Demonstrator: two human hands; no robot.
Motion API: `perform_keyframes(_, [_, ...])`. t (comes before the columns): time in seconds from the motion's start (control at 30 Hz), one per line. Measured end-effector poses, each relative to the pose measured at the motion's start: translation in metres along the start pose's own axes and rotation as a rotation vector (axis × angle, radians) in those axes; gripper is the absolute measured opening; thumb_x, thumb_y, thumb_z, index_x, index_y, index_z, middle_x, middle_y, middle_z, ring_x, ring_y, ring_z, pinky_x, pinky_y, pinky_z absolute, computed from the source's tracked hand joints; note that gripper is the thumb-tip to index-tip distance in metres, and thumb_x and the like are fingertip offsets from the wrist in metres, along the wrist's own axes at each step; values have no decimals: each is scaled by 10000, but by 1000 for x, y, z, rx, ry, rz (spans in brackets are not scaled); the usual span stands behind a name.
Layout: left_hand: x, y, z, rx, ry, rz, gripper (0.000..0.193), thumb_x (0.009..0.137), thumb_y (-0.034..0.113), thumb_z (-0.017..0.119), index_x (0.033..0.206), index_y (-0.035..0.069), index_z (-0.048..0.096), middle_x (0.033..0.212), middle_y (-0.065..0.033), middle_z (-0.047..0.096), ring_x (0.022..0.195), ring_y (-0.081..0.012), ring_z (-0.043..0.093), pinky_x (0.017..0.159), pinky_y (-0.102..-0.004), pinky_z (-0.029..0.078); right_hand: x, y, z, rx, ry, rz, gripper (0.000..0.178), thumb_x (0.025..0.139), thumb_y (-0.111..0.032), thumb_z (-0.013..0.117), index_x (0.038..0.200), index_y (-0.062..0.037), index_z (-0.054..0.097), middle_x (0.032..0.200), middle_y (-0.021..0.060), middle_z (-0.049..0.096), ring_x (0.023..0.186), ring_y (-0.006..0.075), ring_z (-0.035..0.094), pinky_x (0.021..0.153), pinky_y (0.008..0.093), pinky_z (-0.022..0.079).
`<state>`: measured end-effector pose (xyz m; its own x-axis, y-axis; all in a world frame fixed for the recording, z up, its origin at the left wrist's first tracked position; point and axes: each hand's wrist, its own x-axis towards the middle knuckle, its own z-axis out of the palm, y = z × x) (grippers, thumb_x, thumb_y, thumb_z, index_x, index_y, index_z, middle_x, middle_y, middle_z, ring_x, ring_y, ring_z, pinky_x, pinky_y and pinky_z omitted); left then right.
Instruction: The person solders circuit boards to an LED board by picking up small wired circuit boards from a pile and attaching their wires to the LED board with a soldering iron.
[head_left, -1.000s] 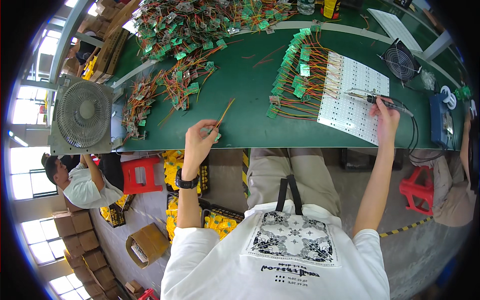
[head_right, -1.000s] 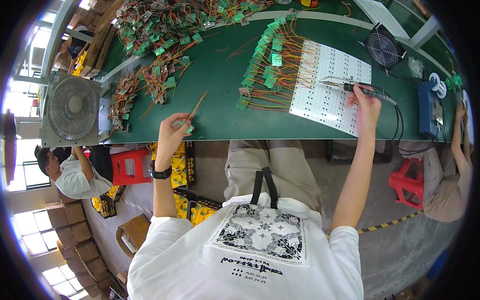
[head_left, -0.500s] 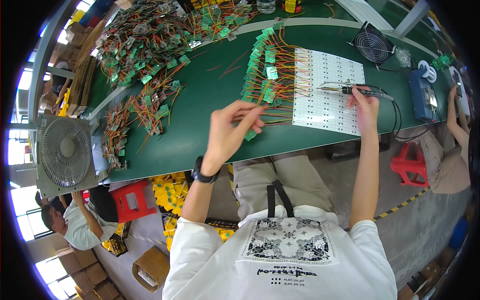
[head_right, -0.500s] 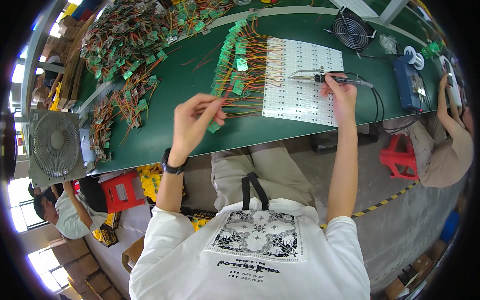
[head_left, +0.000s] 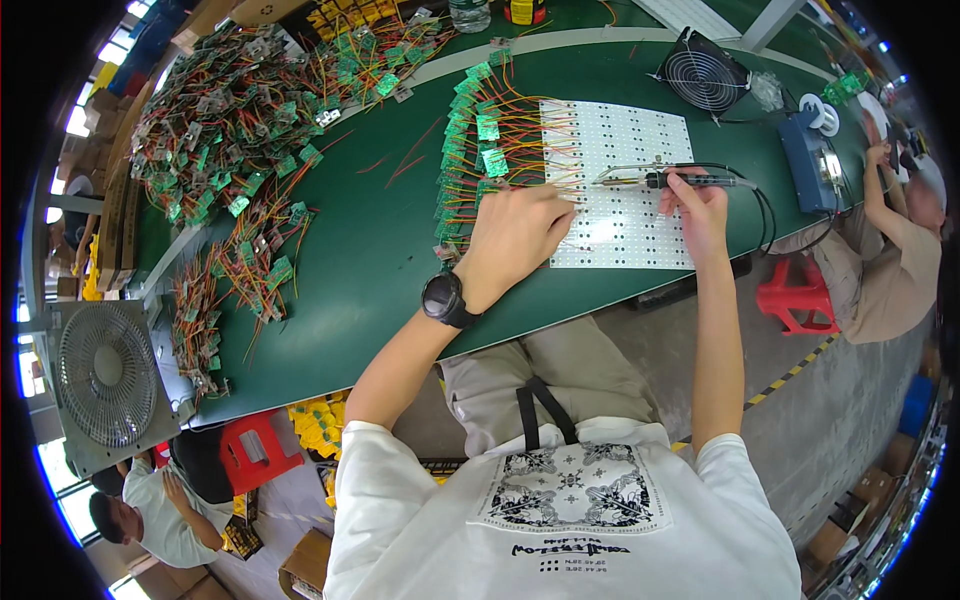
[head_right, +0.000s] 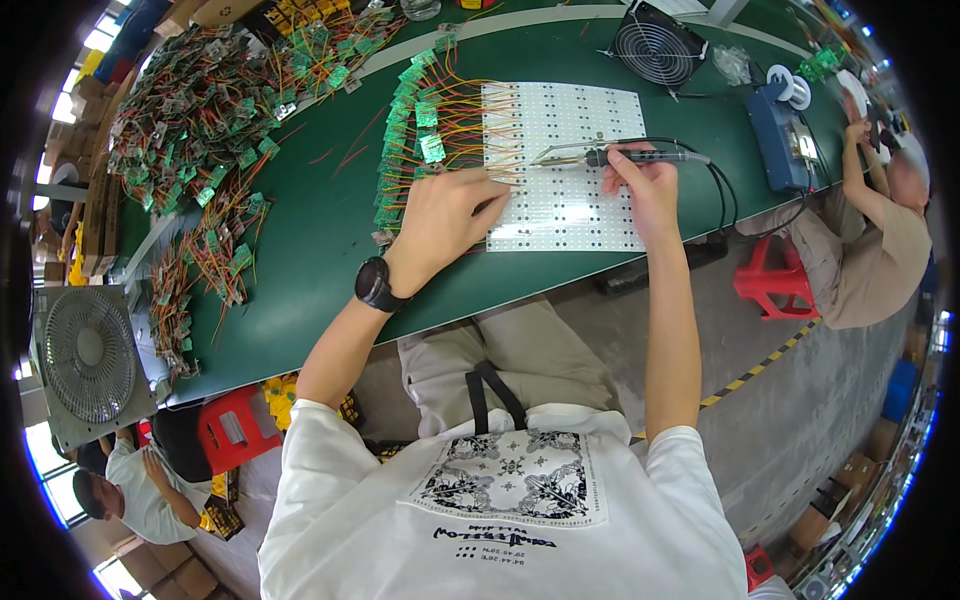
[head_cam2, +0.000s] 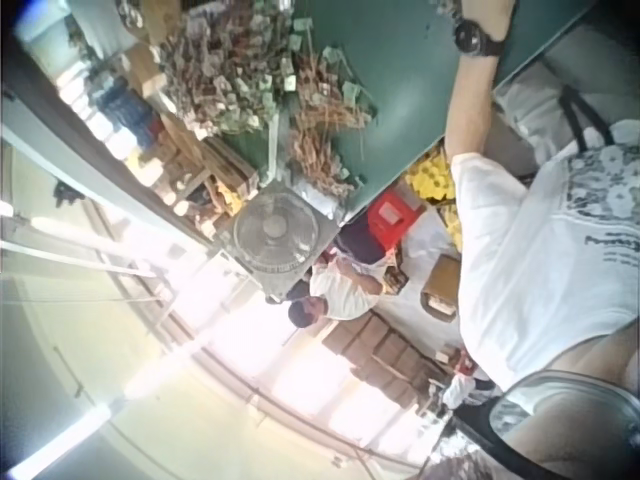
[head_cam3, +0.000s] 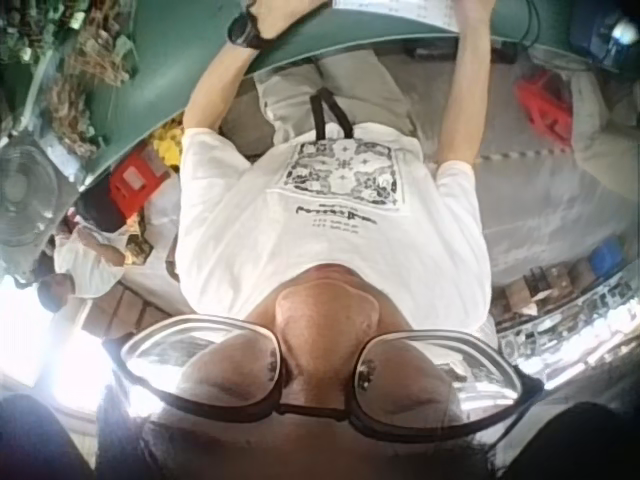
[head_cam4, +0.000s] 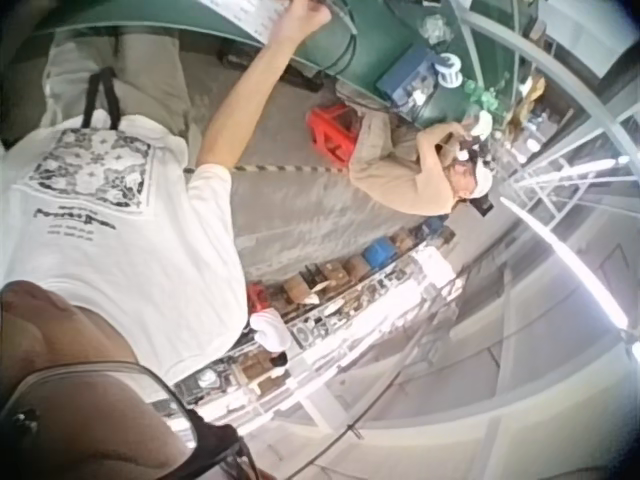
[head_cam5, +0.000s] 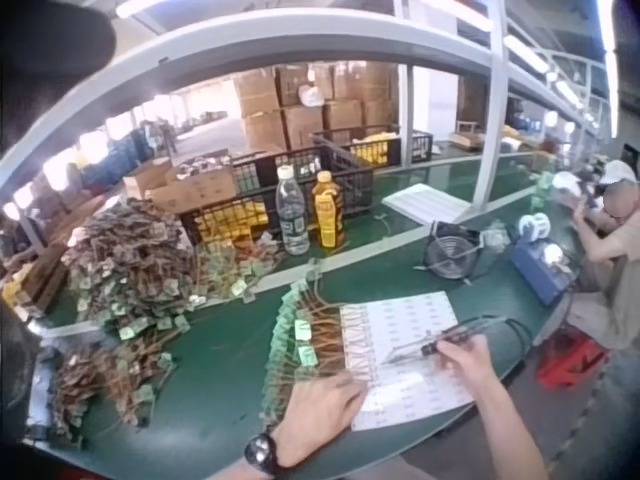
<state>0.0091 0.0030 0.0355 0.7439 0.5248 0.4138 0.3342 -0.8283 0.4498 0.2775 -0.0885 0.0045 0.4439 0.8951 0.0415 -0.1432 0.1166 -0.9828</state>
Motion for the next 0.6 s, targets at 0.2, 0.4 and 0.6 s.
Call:
perform_keyframes(0.2, [-10, -6, 10, 75, 44, 20, 77, 814, 158, 671, 813, 93, 713, 726, -48, 601, 568, -268, 593, 490, -385, 451, 7, -10, 6, 14, 53, 98, 176, 882, -80, 671, 992, 52, 630, 756, 103, 656, 607, 161, 612, 570, 261, 459])
perform_keyframes(0.4, [-15, -8, 9, 13, 89, 6, 72, 797, 156, 683, 806, 88, 706, 710, -46, 589, 556, -261, 585, 483, -380, 443, 0, 2, 6, 75, 202, -171, 172, 883, -50, 655, 1014, 57, 620, 759, 116, 652, 625, 182, 626, 589, 275, 474])
perform_keyframes(0.6, [-15, -10, 11, 54, 75, -3, 69, 790, 153, 686, 804, 89, 706, 707, -42, 587, 560, -254, 589, 484, -375, 448, -10, 0, 0, -69, -75, -139, 184, 880, -26, 638, 1029, 75, 601, 806, 129, 650, 643, 186, 633, 587, 287, 491])
